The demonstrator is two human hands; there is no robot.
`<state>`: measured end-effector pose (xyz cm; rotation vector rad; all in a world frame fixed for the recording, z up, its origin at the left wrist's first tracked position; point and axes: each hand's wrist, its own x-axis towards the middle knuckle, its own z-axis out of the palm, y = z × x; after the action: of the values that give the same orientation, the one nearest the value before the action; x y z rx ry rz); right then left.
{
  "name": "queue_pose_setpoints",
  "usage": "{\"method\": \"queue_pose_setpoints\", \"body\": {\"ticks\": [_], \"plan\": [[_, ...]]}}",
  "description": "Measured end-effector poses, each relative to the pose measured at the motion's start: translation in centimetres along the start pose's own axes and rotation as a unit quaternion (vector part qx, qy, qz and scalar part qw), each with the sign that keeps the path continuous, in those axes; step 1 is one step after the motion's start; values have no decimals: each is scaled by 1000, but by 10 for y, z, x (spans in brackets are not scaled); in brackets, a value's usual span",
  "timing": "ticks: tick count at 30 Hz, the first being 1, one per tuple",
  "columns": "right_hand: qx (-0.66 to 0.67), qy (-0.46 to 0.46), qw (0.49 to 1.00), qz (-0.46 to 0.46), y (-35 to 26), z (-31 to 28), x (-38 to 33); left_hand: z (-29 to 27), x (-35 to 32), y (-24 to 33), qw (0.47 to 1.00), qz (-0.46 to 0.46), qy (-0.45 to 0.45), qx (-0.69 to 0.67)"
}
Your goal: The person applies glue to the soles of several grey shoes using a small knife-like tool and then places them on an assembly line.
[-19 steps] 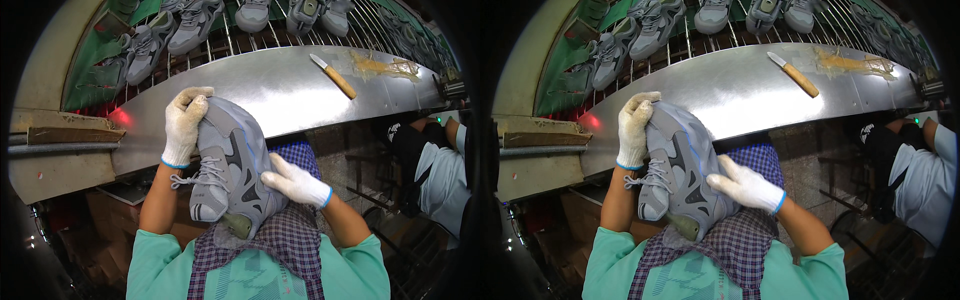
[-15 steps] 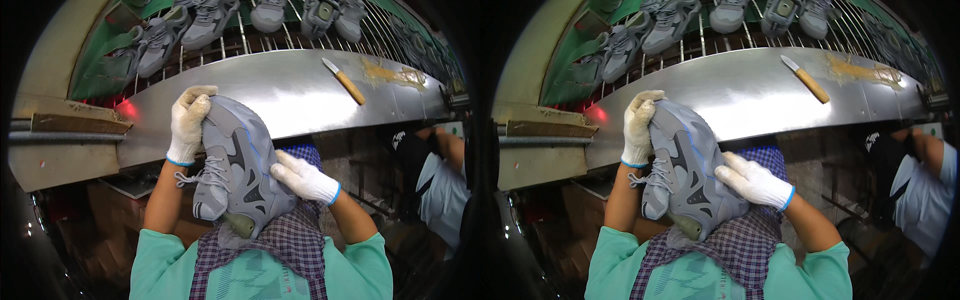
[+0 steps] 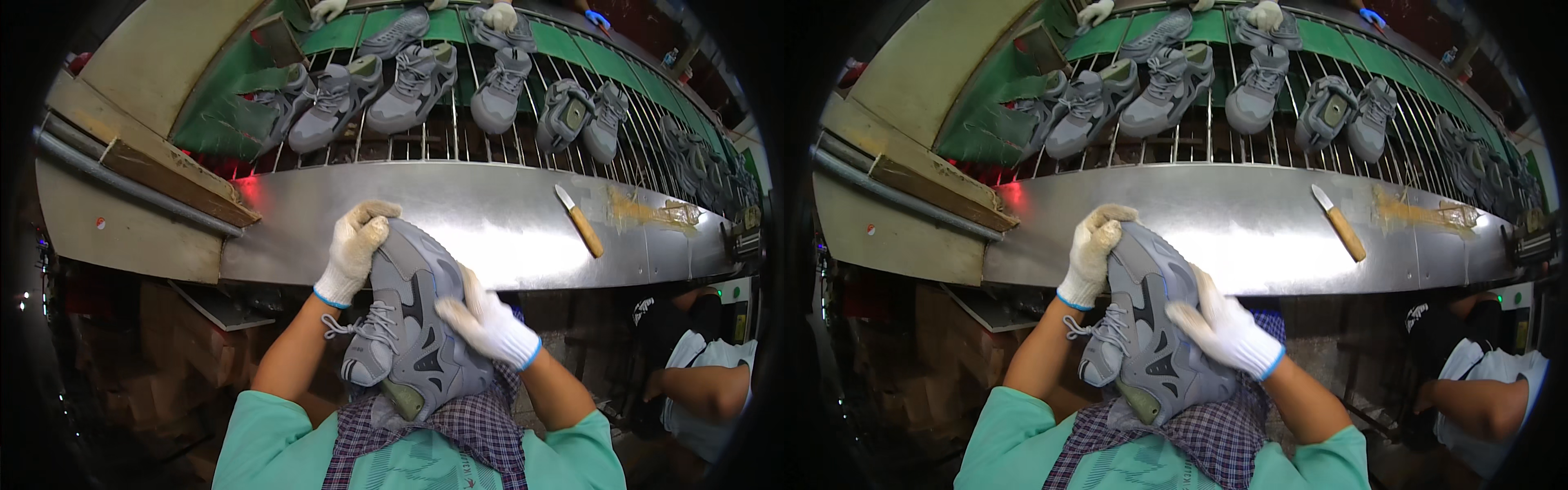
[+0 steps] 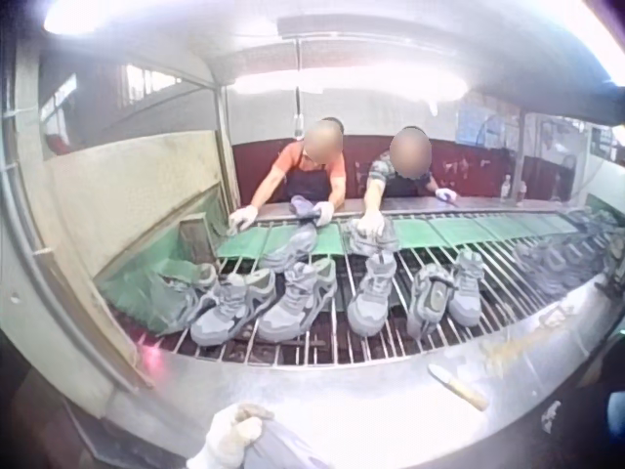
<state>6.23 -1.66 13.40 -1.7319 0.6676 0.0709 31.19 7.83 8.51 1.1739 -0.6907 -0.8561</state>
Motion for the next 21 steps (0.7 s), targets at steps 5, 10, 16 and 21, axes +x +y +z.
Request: {"method": "queue_pose_setpoints", "body": {"ticks": [5, 10, 16, 21], "plan": [[398, -215, 890, 53, 110, 17, -53, 14, 9, 6, 992, 2, 10, 125], [555, -88, 827, 33, 82, 31, -58, 22, 39, -16, 989, 11, 24, 144], [578, 295, 759, -63, 75, -79, -73, 16, 25, -24, 952, 15, 30, 303], [517, 432, 729, -124, 52, -279, -42, -6, 12, -17, 926, 49, 65, 368]]}}
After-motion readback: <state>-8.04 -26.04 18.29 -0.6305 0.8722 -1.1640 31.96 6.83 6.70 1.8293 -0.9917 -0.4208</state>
